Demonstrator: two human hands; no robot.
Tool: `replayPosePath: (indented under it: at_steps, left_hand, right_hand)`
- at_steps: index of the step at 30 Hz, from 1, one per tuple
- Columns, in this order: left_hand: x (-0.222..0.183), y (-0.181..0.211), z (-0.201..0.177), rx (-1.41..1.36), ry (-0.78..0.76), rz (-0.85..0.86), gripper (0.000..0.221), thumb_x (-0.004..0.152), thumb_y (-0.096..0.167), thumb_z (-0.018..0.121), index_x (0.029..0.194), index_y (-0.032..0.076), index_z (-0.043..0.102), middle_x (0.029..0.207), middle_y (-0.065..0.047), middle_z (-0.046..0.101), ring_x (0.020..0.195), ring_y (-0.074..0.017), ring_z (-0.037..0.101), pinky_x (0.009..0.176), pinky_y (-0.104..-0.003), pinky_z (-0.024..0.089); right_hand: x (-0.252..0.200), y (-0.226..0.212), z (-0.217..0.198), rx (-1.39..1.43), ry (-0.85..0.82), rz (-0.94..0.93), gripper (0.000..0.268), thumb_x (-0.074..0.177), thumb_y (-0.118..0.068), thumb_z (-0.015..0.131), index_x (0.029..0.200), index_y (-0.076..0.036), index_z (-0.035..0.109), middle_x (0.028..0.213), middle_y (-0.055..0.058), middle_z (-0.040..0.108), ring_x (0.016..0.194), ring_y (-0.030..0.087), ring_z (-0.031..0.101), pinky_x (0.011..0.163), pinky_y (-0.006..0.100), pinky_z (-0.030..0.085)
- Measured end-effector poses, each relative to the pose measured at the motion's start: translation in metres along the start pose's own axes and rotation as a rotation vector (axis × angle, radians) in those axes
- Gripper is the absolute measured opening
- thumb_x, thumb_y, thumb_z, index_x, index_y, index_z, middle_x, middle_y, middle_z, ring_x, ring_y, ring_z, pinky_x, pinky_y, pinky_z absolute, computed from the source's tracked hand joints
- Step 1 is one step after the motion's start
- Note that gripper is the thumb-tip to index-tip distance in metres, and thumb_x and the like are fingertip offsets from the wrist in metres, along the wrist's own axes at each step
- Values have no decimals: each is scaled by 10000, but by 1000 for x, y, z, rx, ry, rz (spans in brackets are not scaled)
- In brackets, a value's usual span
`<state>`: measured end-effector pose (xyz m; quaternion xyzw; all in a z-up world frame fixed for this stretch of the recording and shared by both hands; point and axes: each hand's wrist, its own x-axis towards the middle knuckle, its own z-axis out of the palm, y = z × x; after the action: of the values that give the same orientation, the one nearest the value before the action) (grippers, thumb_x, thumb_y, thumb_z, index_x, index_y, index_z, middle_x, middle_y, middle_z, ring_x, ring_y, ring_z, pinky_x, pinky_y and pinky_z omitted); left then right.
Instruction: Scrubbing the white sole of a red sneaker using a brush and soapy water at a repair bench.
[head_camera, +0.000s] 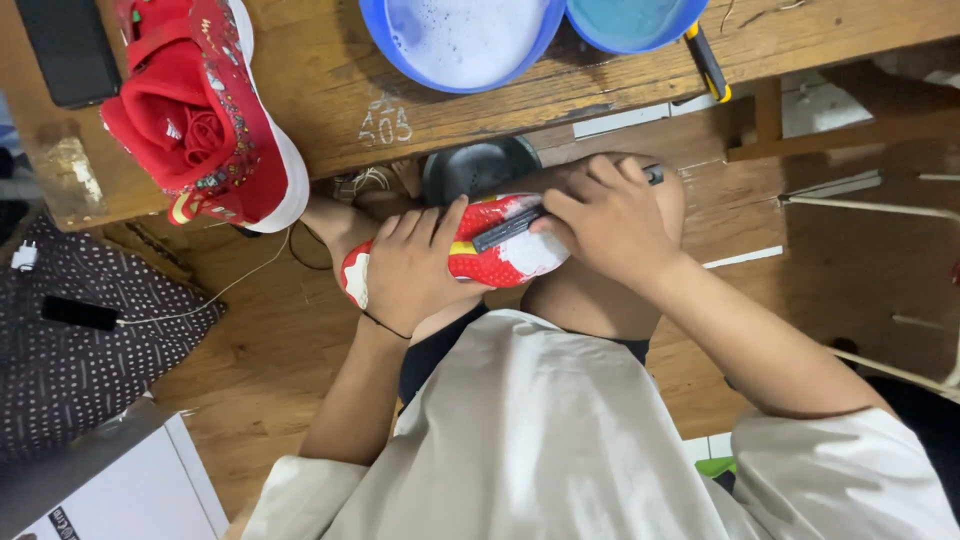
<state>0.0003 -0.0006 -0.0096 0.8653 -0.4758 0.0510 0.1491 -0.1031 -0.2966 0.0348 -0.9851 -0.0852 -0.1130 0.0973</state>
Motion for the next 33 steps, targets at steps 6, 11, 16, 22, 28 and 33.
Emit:
replayPosePath:
  at_steps: [6, 11, 16, 22, 28, 33]
  left_hand:
    - [0, 3, -6, 36, 36, -12, 1099, 706, 766, 962, 1566, 128, 714, 1134, -156, 807, 1075, -329, 800, 1030, -475, 612]
    - [0, 3, -8, 31, 72, -17, 1112, 698, 796, 942, 1557, 124, 719, 1138, -153, 801, 1075, -332, 795, 1020, -480, 612]
    - [-2, 2, -2, 36, 81, -20, 1092, 702, 809, 921, 1544, 140, 731, 1143, -132, 798, 1072, -309, 796, 1006, -460, 615]
    - [5, 8, -11, 28, 45, -64, 1079, 753, 815, 932, 1557, 128, 719, 1148, -136, 809, 1082, -312, 815, 1013, -458, 623]
    - [11, 5, -9, 15, 150, -39, 1099, 699, 807, 974, 1511, 103, 747, 1122, -139, 814, 1019, -320, 823, 964, -451, 636]
    - [7, 6, 0, 64, 289, -51, 1097, 694, 864, 910, 1500, 134, 766, 1139, -96, 791, 992, -281, 804, 937, -431, 631]
  right_hand:
    - [8, 1, -15, -13, -98, 46, 258, 1127, -472, 761, 1040, -231, 786, 1026, 156, 860, 1010, 348, 758, 877, 464, 481]
    - [-4, 26, -3, -38, -122, 126, 364, 1172, -552, 720, 1040, -217, 770, 1042, 174, 835, 1040, 383, 757, 926, 502, 489]
    - [-14, 20, -12, 11, -51, 101, 323, 1120, -501, 771, 981, -209, 772, 953, 152, 830, 975, 370, 764, 883, 486, 501]
    - [-38, 17, 12, 24, 64, 141, 330, 1128, -546, 742, 1016, -239, 789, 960, 115, 790, 968, 343, 698, 856, 457, 476]
    - [-34, 24, 6, -67, 1, 243, 366, 1123, -548, 781, 991, -206, 773, 952, 141, 800, 978, 372, 739, 881, 496, 513]
    - [-45, 50, 18, -49, 43, 358, 456, 1169, -609, 741, 1001, -185, 754, 916, 135, 779, 957, 361, 714, 882, 487, 501]
